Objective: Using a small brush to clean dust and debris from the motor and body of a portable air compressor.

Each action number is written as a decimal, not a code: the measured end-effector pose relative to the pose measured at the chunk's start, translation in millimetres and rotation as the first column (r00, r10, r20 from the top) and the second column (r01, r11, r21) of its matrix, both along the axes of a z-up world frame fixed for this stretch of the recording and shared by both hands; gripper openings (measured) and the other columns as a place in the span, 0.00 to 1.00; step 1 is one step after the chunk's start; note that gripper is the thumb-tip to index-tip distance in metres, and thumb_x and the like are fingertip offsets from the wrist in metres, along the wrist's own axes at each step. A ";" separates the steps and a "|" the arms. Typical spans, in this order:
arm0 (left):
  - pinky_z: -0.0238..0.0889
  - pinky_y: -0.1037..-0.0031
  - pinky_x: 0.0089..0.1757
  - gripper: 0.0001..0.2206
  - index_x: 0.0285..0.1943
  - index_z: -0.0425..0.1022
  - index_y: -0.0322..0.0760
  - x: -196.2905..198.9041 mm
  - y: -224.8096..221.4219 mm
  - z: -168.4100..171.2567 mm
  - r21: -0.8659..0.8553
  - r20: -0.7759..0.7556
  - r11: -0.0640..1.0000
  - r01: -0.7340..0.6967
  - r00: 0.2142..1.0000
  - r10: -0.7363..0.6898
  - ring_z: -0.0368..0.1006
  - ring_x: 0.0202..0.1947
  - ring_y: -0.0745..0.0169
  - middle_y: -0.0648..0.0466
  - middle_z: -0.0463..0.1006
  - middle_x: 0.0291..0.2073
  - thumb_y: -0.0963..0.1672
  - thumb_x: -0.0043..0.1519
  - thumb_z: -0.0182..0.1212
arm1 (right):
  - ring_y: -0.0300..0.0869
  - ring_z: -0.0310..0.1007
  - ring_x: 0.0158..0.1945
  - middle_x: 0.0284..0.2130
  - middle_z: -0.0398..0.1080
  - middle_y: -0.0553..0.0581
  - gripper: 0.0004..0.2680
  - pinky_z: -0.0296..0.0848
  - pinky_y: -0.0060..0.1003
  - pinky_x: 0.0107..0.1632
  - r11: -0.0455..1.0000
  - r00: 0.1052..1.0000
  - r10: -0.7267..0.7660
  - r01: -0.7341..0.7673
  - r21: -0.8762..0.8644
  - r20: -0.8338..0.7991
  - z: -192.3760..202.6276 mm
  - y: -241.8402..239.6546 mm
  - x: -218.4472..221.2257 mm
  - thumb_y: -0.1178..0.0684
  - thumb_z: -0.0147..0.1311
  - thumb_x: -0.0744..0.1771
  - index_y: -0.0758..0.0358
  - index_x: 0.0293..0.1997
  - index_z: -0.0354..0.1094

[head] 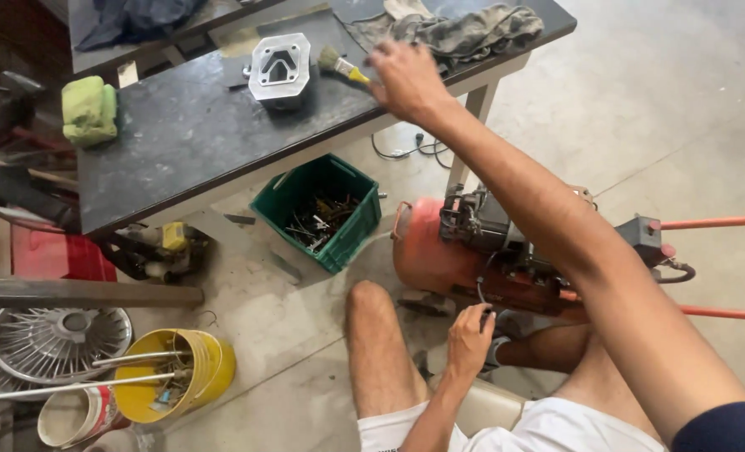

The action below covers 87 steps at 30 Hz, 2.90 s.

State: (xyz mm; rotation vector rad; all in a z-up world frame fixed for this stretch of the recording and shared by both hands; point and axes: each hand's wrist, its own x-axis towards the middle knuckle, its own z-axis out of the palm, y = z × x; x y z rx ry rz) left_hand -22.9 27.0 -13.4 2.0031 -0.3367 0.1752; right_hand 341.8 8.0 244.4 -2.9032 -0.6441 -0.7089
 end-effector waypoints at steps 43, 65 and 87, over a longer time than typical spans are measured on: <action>0.72 0.56 0.49 0.18 0.64 0.74 0.43 30.0 -18.6 -8.9 -0.182 -0.378 0.976 0.116 0.908 -0.178 0.81 0.48 0.47 0.44 0.83 0.47 0.43 0.63 0.61 | 0.59 0.75 0.51 0.46 0.75 0.70 0.15 0.73 0.50 0.55 0.376 0.603 -0.596 0.793 0.479 -0.530 -34.4 -238.9 -600.9 0.52 0.59 0.71 0.59 0.65 0.68; 0.75 0.59 0.46 0.20 0.67 0.72 0.37 25.1 -24.3 11.0 -0.066 -0.338 0.991 0.114 0.932 -0.130 0.81 0.48 0.47 0.40 0.81 0.50 0.47 0.66 0.60 | 0.41 0.78 0.39 0.40 0.77 0.62 0.08 0.78 0.35 0.43 0.050 0.801 -0.429 0.484 0.874 -0.419 -84.7 -222.7 -552.7 0.58 0.53 0.72 0.61 0.58 0.68; 0.73 0.57 0.46 0.12 0.58 0.76 0.44 21.0 -24.8 -1.1 0.253 0.025 0.965 -0.066 0.998 0.061 0.80 0.45 0.44 0.45 0.83 0.45 0.49 0.72 0.53 | 0.31 0.77 0.35 0.37 0.76 0.39 0.10 0.78 0.26 0.39 -0.768 0.723 0.307 0.572 0.287 -0.619 -332.9 -336.2 -428.9 0.47 0.62 0.64 0.51 0.47 0.73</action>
